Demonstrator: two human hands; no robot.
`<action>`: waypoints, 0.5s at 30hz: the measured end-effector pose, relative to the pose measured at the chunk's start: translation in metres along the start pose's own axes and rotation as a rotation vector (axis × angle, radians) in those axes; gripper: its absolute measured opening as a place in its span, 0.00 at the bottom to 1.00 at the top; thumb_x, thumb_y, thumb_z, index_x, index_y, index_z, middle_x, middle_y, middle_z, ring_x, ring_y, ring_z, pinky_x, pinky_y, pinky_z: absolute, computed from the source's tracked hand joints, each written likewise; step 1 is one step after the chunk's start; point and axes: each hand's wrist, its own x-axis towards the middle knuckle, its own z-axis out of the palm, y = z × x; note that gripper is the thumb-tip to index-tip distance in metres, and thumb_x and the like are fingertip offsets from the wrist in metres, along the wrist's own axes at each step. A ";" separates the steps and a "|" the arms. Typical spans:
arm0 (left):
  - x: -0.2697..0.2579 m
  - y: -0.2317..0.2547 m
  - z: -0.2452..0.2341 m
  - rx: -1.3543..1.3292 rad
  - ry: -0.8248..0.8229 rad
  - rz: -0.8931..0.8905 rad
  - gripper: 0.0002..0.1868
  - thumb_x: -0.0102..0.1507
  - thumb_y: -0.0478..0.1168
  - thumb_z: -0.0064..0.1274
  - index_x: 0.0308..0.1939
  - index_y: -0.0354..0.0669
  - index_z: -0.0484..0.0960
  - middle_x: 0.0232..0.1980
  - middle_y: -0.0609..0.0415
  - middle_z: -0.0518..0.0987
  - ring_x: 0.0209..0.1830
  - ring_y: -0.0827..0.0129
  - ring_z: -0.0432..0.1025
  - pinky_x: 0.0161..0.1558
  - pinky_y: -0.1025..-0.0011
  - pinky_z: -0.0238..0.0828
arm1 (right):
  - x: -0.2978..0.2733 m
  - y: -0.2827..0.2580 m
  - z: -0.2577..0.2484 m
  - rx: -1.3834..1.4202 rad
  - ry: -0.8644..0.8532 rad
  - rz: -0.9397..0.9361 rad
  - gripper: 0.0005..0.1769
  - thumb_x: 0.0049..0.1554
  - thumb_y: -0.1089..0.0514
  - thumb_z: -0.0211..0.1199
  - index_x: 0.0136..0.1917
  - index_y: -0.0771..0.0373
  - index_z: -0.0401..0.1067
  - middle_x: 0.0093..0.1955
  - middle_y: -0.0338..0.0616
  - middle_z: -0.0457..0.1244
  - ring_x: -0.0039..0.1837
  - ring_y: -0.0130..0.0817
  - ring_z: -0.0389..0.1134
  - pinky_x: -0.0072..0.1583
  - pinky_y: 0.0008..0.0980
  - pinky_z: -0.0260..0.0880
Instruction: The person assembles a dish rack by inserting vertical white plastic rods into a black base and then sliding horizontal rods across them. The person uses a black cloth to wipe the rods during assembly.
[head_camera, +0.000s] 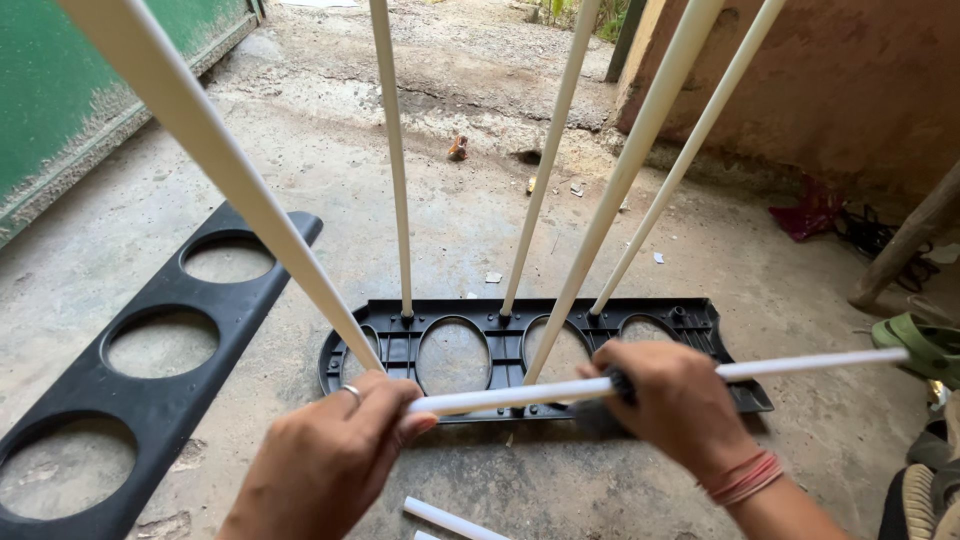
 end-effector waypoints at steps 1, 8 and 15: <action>0.000 0.001 0.001 0.033 -0.005 0.023 0.16 0.66 0.49 0.50 0.42 0.40 0.81 0.32 0.49 0.84 0.20 0.66 0.79 0.21 0.71 0.80 | -0.001 -0.007 0.002 0.020 -0.014 -0.037 0.13 0.57 0.48 0.68 0.38 0.59 0.78 0.25 0.37 0.67 0.24 0.25 0.62 0.26 0.24 0.62; 0.004 -0.005 -0.016 0.132 -0.152 -0.073 0.19 0.68 0.54 0.41 0.36 0.44 0.75 0.23 0.54 0.75 0.12 0.68 0.71 0.16 0.68 0.72 | 0.000 0.033 -0.019 0.017 -0.281 0.425 0.08 0.51 0.46 0.70 0.42 0.48 0.79 0.30 0.35 0.72 0.30 0.27 0.72 0.33 0.30 0.71; -0.003 -0.020 -0.015 0.013 -0.378 -0.320 0.19 0.71 0.52 0.37 0.35 0.46 0.76 0.22 0.55 0.75 0.17 0.64 0.71 0.19 0.66 0.70 | -0.013 0.054 -0.025 -0.095 -0.261 0.497 0.08 0.48 0.53 0.75 0.43 0.48 0.81 0.33 0.40 0.73 0.35 0.33 0.75 0.40 0.38 0.75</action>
